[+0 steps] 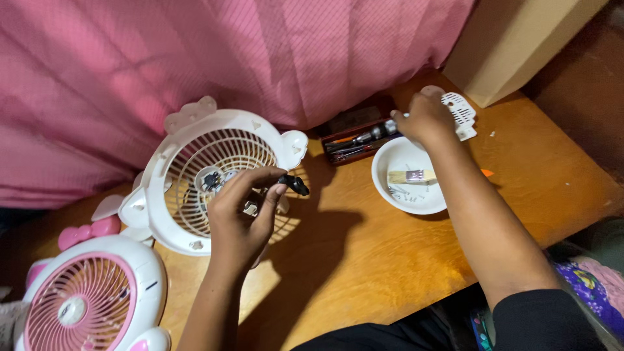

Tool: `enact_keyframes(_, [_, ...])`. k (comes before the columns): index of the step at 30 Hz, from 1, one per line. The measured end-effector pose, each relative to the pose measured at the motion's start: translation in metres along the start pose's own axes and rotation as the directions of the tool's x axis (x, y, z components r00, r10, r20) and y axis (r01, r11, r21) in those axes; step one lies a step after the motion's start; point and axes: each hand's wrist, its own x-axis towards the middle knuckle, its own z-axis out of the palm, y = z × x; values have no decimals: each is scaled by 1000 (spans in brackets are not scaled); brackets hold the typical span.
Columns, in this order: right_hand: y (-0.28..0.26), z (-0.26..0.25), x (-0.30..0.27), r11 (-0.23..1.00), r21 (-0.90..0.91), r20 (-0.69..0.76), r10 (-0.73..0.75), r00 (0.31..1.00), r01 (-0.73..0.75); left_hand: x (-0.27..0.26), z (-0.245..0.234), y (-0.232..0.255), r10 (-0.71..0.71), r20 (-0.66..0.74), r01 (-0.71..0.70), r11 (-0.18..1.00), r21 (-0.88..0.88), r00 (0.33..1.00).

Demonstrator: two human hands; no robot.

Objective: The person uses a screwdriver to remove screws from the rear grille of a small electric fan. They then detach the motor assembly from the grille and place the removed screws into a small white bowl.

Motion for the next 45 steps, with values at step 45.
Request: enact_keyframes(45, [-233, -52, -147, 323, 750, -199, -722, 663, 577, -44, -47, -48, 166, -165, -131, 970, 205, 972])
